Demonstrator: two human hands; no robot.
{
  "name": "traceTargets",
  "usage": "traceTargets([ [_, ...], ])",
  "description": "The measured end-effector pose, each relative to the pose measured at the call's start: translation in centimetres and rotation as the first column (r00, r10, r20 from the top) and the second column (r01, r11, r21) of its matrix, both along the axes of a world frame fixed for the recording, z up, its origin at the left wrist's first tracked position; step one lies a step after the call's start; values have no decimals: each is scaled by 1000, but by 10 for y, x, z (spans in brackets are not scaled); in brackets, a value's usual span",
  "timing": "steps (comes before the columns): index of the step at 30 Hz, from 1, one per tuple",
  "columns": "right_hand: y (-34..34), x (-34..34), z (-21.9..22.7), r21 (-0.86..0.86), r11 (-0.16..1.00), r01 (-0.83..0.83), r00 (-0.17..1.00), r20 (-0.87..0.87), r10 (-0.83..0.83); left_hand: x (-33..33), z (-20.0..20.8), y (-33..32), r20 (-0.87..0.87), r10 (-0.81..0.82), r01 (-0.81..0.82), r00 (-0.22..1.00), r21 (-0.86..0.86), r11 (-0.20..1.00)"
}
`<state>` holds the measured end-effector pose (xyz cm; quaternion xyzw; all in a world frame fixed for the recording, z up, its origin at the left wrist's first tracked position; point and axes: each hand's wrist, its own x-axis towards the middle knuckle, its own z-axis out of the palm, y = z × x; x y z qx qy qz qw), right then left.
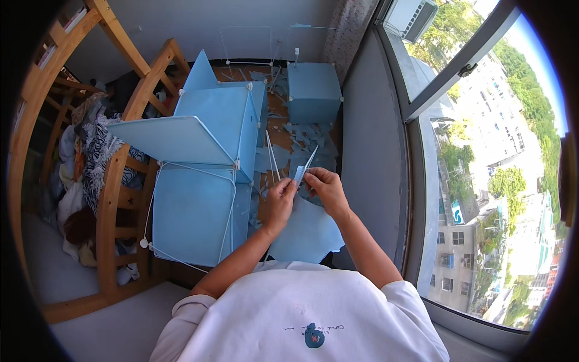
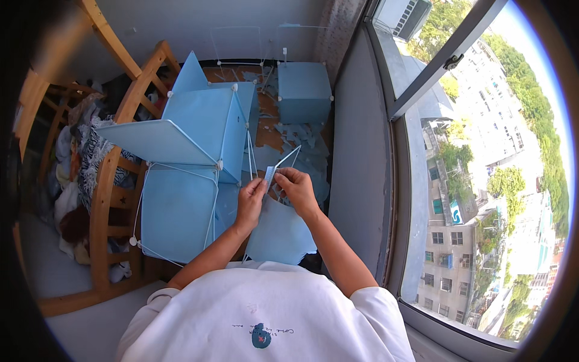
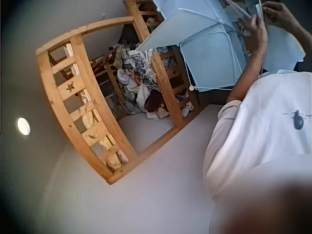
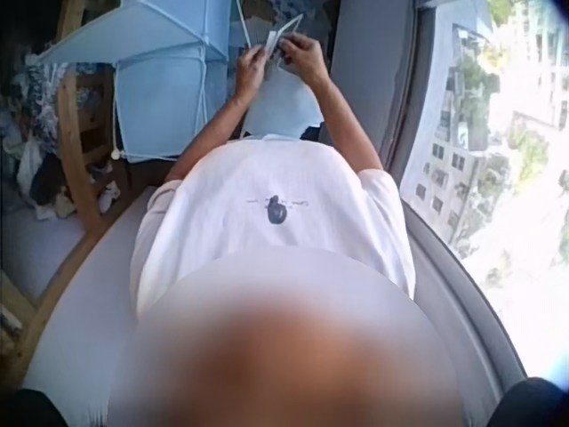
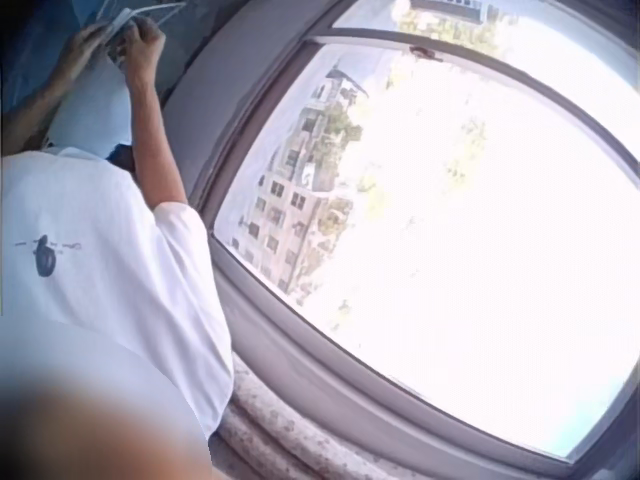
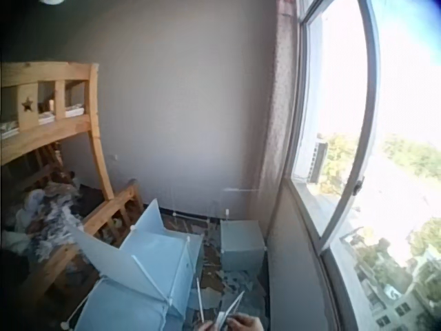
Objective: The person assembles a light blue modular storage unit by hand. They connect white metal frame rods and attach light blue plastic panels to the structure while sitting on the floor.
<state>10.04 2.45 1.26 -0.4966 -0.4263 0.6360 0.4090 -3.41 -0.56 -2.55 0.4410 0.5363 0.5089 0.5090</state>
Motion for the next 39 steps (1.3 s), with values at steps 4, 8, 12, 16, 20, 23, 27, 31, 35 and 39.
traceTargets([
  [4,-2,-1,-4,28,999,-16,1000,14,16,4,3,1,133,52,-54,990,11,999],
  [8,-2,-3,-7,66,998,-15,998,66,10,-1,5,2,131,16,-18,991,13,1000],
  [12,-2,-6,-7,121,993,-11,995,100,-1,-2,25,4,67,16,-13,998,-49,999],
  [16,-2,-9,-10,161,987,-13,997,73,1,-5,22,9,107,24,-17,994,-62,998],
  [20,-4,-8,-11,81,996,-23,999,-26,25,-4,33,12,78,-1,7,997,-88,996],
  [23,-6,-9,-10,92,996,-8,999,-31,11,-10,20,18,-48,-66,65,997,-27,997],
  [27,-6,-10,-11,126,992,5,1000,11,-6,-13,23,24,-56,-123,120,991,-54,991],
  [31,-6,-10,-13,163,986,-35,994,111,17,-14,27,30,-149,-167,164,975,-32,986],
  [35,-7,-11,-10,216,976,-14,992,127,-14,-12,36,33,-205,-168,168,964,-18,986],
  [39,-7,-11,-1,185,982,-44,988,155,15,-11,41,36,-257,-157,164,954,5,986],
])
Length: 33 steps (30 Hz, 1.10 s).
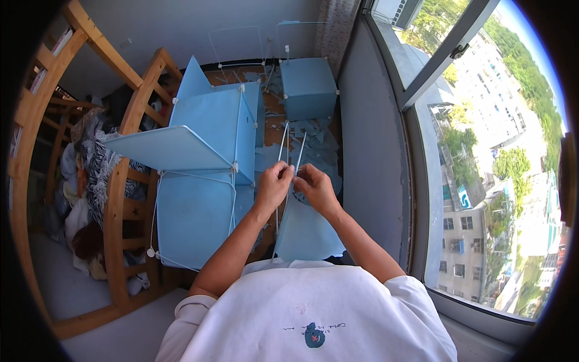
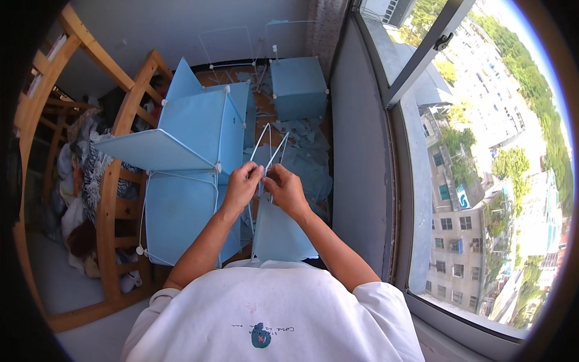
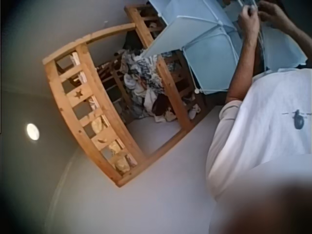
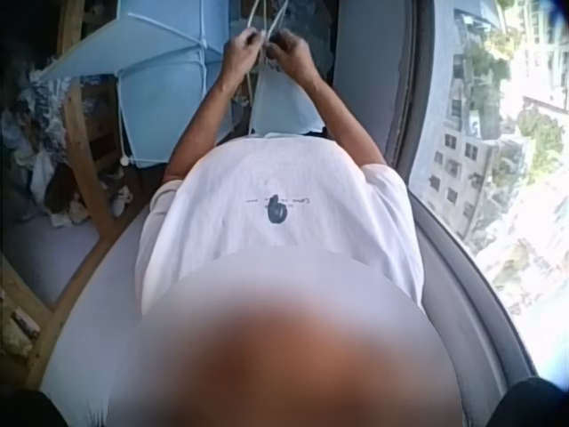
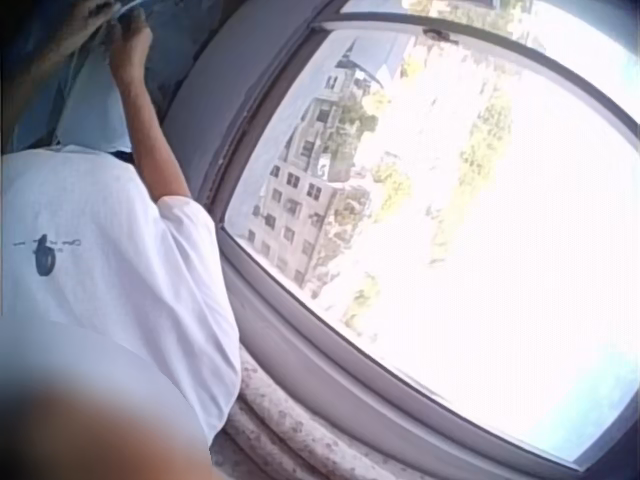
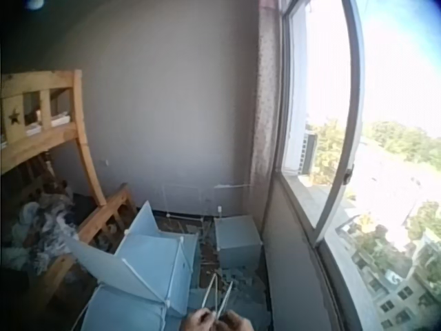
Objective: The person assembles a light blue modular storage unit by hand. They connect white metal frame rods and attach light blue plastic panels to the structure while sitting on the floor.
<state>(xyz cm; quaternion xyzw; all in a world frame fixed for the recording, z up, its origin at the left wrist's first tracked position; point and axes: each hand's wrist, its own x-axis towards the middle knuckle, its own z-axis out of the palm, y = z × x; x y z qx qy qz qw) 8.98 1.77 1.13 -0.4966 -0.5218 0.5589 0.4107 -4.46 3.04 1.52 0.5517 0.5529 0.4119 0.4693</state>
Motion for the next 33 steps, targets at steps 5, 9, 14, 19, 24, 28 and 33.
traceTargets([
  [5,0,0,6,-318,946,-64,886,-454,-93,-4,-5,8,-65,-59,58,996,-25,998],
  [9,18,2,-1,-611,790,-46,746,-547,-380,-2,-3,4,-70,-115,110,991,-68,992],
  [14,33,-12,-26,-650,759,35,634,-573,-520,8,-5,0,-194,-71,76,978,18,997],
  [19,29,-12,-47,-622,783,26,676,-566,-472,-4,-8,-1,-389,-144,140,910,-37,989],
  [24,9,-19,-59,-608,793,-35,743,-547,-386,-14,-23,-22,-474,-290,256,832,-135,957],
  [28,-1,-24,-66,-622,783,12,773,-491,-401,-11,-46,-42,-491,-227,170,841,-158,973],
  [33,-3,-21,-58,-640,766,61,725,-499,-475,-6,-49,-49,-313,-163,99,936,-211,972],
])
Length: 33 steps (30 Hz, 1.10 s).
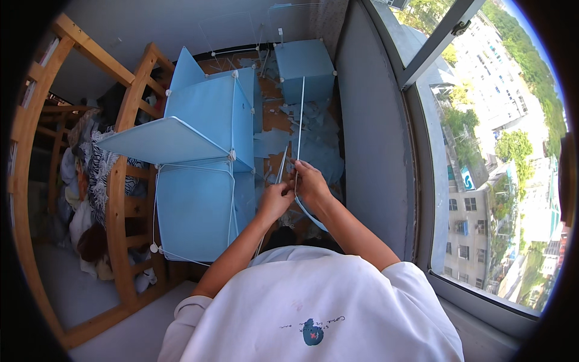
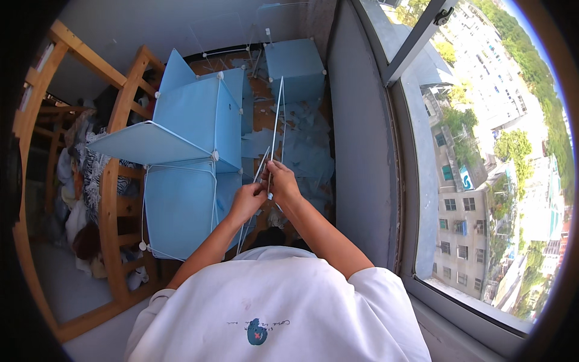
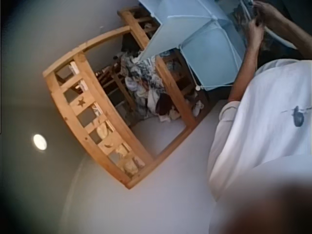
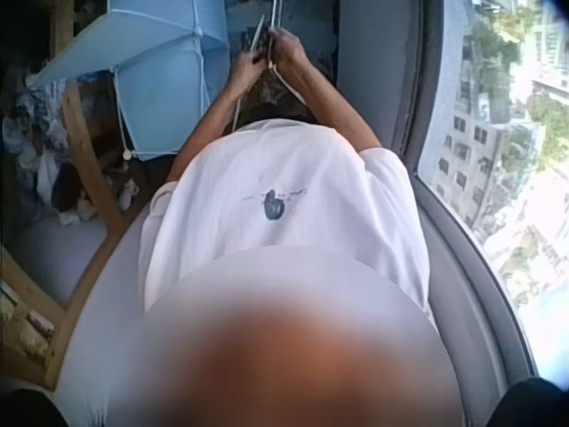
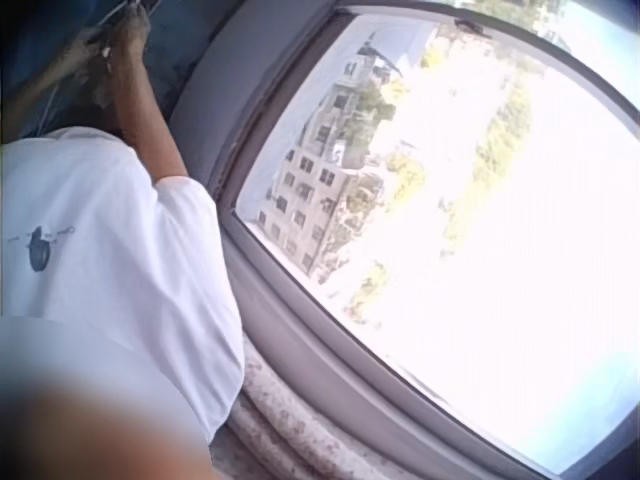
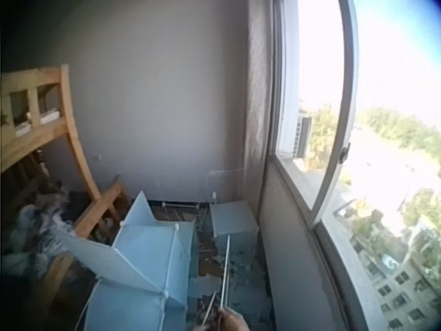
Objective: The person assembles a light blue modular storage unit by hand. They connect white metal frame rods and attach light blue plastic panels to the structure while sitting on the floor.
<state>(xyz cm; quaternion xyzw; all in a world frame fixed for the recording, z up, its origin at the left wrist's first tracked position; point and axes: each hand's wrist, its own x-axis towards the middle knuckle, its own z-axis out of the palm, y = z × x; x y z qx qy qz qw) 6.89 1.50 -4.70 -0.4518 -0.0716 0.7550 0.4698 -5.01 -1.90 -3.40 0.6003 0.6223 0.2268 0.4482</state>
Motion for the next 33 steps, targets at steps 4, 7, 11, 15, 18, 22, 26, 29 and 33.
traceTargets([
  [4,-2,3,5,1,999,41,996,-78,-41,-2,-28,-1,-34,-12,13,999,28,1000],
  [7,-1,5,26,45,998,-50,993,-102,54,-3,-47,-6,-35,14,-12,999,49,999],
  [11,0,20,34,13,1000,-12,1000,-19,12,-18,-55,1,85,91,-84,992,-89,992],
  [15,-2,17,43,80,994,-68,996,58,64,-10,-52,2,103,101,-89,990,-111,990],
  [18,-10,18,43,34,999,6,1000,-24,-6,-6,-52,-4,77,78,-76,994,-26,997],
  [22,-19,23,65,84,996,-4,1000,31,2,-28,-99,-2,-239,113,-88,964,113,990],
  [26,-1,53,105,190,981,-26,992,129,2,-87,-137,-17,-154,206,-219,966,-72,973],
  [29,1,52,93,196,979,60,992,99,-81,-49,-95,-7,108,201,-186,974,-139,973],
  [33,4,41,91,204,977,64,998,12,-68,-19,-76,-7,259,85,-86,962,-8,996],
])
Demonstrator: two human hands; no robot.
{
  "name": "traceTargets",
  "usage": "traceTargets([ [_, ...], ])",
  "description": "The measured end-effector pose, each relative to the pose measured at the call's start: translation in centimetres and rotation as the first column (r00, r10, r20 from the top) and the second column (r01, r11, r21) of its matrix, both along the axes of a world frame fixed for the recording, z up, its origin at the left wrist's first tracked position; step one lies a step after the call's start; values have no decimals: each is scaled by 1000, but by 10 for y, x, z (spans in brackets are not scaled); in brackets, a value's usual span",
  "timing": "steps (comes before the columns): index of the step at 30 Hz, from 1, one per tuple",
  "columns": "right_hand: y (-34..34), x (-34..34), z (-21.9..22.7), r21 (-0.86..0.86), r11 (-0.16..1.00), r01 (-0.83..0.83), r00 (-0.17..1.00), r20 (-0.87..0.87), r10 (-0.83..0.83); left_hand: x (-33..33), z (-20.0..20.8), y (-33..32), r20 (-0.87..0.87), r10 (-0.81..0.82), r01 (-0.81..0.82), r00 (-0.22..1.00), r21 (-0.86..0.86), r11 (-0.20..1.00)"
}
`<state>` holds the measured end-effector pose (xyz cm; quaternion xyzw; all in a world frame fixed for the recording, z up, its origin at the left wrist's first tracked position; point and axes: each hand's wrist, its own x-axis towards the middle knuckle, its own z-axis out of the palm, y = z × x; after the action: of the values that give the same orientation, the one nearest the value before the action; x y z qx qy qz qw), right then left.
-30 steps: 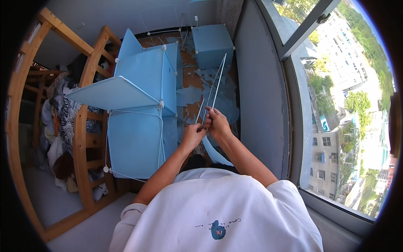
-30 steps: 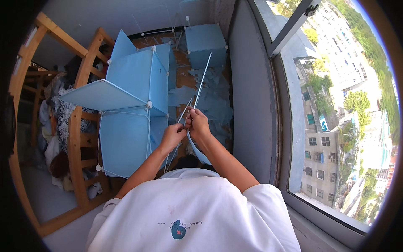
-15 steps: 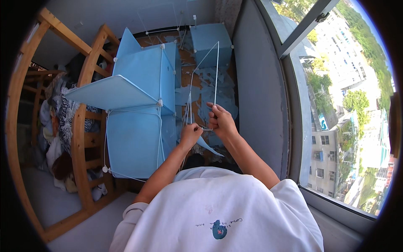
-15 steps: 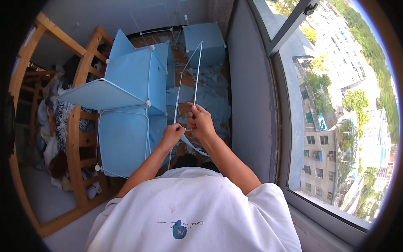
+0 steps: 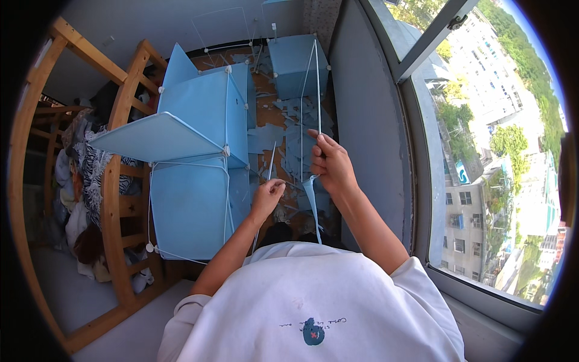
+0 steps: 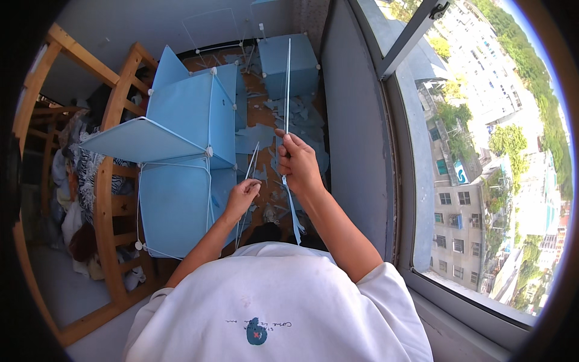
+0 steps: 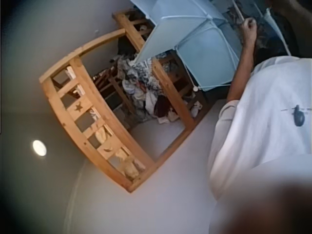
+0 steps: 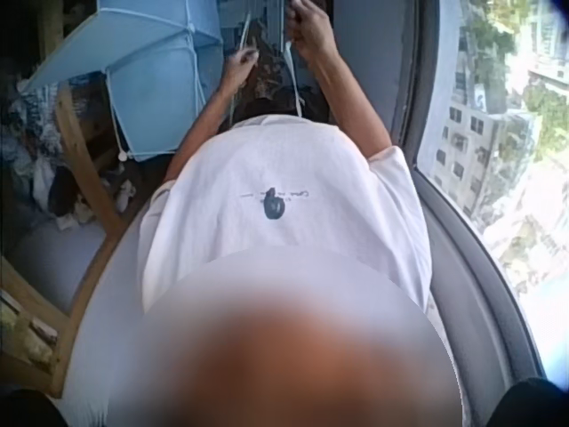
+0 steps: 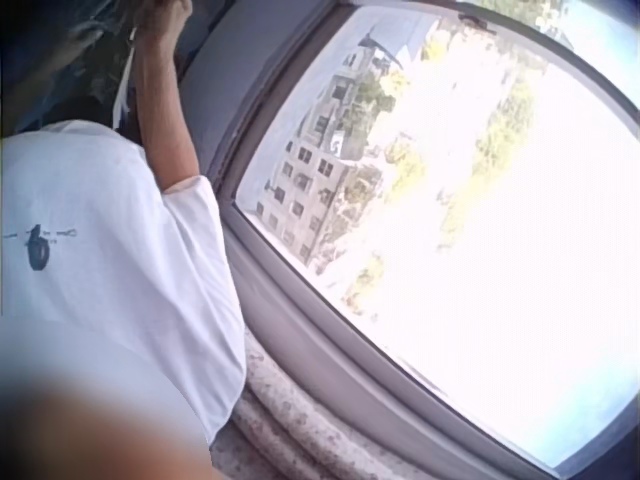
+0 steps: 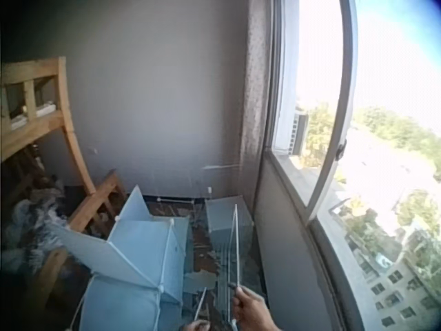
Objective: The person assembles a light blue modular storage unit by hand. They connect white metal frame rods and attach light blue plastic panels to the structure while sitting on the floor.
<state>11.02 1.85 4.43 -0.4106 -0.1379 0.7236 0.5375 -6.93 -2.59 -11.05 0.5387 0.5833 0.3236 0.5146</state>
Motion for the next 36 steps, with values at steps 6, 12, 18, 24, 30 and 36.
traceTargets([
  [6,5,-3,-8,-10,1000,-8,1000,-22,7,14,50,-7,-196,-40,72,980,162,984],
  [12,-4,24,-20,-31,999,32,994,103,-28,-26,105,-7,-197,229,-168,953,282,944],
  [18,-4,51,-27,-41,997,58,996,70,-56,-123,184,-37,32,381,-382,924,122,916],
  [24,6,53,-31,-73,995,73,993,97,-66,-229,217,-85,257,517,-513,817,-89,854],
  [30,15,60,-42,-96,994,54,997,56,-48,-334,188,-155,386,690,-655,612,-242,716],
  [36,18,64,-54,-135,990,41,998,44,-36,-410,118,-225,526,769,-691,364,-401,601],
])
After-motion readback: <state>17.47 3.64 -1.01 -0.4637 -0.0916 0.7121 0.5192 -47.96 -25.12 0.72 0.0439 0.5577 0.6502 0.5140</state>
